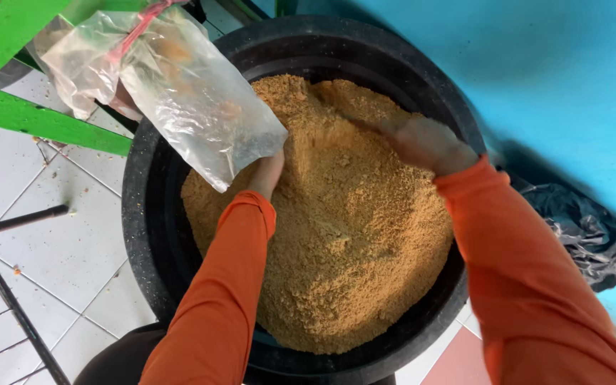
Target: The person sits at a green grinding machine and uses a metal scoop to move freshly ground material from the machine's discharge tray into large black basins. They occasionally reach into the tray and hopper to clear material and stir the ground powder in a basin.
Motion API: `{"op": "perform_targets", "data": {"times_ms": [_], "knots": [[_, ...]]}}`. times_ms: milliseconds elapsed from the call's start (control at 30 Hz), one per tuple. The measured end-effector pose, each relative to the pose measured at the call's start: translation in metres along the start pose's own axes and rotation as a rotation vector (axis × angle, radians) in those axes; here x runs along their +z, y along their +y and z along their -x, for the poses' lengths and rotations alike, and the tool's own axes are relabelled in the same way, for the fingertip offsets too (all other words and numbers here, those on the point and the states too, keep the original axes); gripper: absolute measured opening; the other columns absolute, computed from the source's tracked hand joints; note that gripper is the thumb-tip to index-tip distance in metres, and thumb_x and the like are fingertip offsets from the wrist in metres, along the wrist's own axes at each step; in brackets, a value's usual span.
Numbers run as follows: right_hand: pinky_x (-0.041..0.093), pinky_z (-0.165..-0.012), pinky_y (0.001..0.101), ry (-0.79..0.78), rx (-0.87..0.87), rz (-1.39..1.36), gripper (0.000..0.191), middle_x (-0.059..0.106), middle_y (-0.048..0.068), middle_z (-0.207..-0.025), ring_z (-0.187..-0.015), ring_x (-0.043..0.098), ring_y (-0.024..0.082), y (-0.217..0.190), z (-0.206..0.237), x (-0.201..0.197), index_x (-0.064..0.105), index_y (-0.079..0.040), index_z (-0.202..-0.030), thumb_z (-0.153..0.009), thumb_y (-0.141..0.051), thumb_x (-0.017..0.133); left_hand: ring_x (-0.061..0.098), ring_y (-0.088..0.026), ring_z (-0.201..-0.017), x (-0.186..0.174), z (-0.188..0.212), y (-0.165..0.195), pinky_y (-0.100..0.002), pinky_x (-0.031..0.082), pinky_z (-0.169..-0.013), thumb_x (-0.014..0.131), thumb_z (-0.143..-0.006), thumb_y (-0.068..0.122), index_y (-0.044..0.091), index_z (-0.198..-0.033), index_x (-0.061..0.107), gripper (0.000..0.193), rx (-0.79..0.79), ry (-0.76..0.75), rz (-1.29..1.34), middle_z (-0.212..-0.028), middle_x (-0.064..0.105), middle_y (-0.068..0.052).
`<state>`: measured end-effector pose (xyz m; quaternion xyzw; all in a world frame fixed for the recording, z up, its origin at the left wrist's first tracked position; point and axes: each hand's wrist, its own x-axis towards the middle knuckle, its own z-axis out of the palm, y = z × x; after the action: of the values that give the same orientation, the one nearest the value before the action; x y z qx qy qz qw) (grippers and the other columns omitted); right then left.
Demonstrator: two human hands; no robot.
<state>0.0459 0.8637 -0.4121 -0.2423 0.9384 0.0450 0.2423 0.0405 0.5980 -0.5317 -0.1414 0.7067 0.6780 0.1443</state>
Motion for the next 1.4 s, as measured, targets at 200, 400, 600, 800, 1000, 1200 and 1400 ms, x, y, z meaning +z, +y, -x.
{"op": "perform_targets", "data": {"times_ms": [200, 400, 600, 800, 1000, 1200, 1400], "knots": [[0.052, -0.051, 0.047, 0.105, -0.087, -0.025, 0.055, 0.068, 0.015, -0.08, -0.06, 0.067, 0.035, -0.001, 0.085, 0.033, 0.042, -0.013, -0.146, -0.092, -0.009, 0.053, 0.011, -0.024, -0.159, 0.026, 0.054, -0.021, -0.041, 0.017, -0.126, 0.027, -0.105, 0.047, 0.009, -0.161, 0.022, 0.069, -0.225, -0.234, 0.016, -0.172, 0.013, -0.007], [0.05, -0.05, 0.0495, 0.304, 0.099, -0.11, 0.039, 0.066, 0.016, -0.076, -0.06, 0.066, 0.037, -0.029, 0.198, 0.095, 0.05, -0.011, -0.138, -0.1, -0.022, 0.056, 0.013, -0.029, -0.158, 0.064, 0.111, -0.015, -0.042, 0.017, -0.126, 0.038, -0.102, 0.051, 0.003, -0.161, 0.021, 0.077, -0.099, -0.403, -0.255, -0.171, 0.016, -0.015], [0.052, -0.054, 0.0492, 0.507, 0.354, -0.244, 0.033, 0.067, 0.018, -0.082, -0.067, 0.066, 0.04, -0.093, 0.27, 0.135, 0.057, -0.013, -0.134, -0.102, -0.024, 0.059, 0.021, -0.037, -0.153, 0.102, 0.188, -0.005, -0.047, 0.022, -0.122, 0.05, -0.1, 0.052, -0.001, -0.158, 0.024, 0.082, 0.114, -0.516, -0.767, -0.166, 0.022, -0.022], [0.054, -0.058, 0.0481, 0.666, 0.503, -0.279, 0.035, 0.067, 0.019, -0.083, -0.068, 0.066, 0.04, -0.151, 0.301, 0.145, 0.059, -0.011, -0.137, -0.103, -0.021, 0.06, 0.055, -0.035, -0.13, 0.086, 0.212, -0.008, -0.041, 0.052, -0.1, 0.062, -0.092, 0.008, 0.001, -0.154, 0.04, 0.066, 0.232, -0.448, -0.701, -0.157, 0.043, -0.02], [0.055, -0.056, 0.0465, 0.678, 0.615, -0.347, 0.037, 0.065, 0.018, -0.078, -0.063, 0.066, 0.037, -0.196, 0.324, 0.153, 0.056, -0.009, -0.139, -0.104, -0.019, 0.059, 0.063, -0.035, -0.124, 0.059, 0.21, -0.014, -0.041, 0.056, -0.095, 0.065, -0.097, 0.008, -0.001, -0.154, 0.042, 0.062, 0.227, -0.409, -0.779, -0.151, 0.051, -0.02], [0.053, -0.048, 0.049, 0.64, 0.614, -0.387, 0.045, 0.065, 0.019, -0.082, -0.06, 0.065, 0.039, -0.238, 0.297, 0.198, 0.049, -0.013, -0.147, -0.102, -0.013, 0.057, 0.032, -0.038, -0.146, 0.035, 0.224, -0.044, -0.048, 0.029, -0.119, 0.058, -0.102, 0.027, 0.003, -0.15, 0.042, 0.056, 0.38, -0.344, -0.851, -0.158, 0.039, -0.017], [0.054, -0.05, 0.0496, 0.62, 0.42, -0.274, 0.05, 0.065, 0.016, -0.093, -0.063, 0.065, 0.039, -0.267, 0.276, 0.207, 0.049, -0.016, -0.146, -0.097, -0.012, 0.058, 0.051, -0.034, -0.135, 0.004, 0.242, -0.038, -0.046, 0.044, -0.11, 0.04, -0.106, 0.03, 0.007, -0.158, 0.036, 0.057, -0.115, -0.084, -0.55, -0.161, 0.039, -0.017]]}}
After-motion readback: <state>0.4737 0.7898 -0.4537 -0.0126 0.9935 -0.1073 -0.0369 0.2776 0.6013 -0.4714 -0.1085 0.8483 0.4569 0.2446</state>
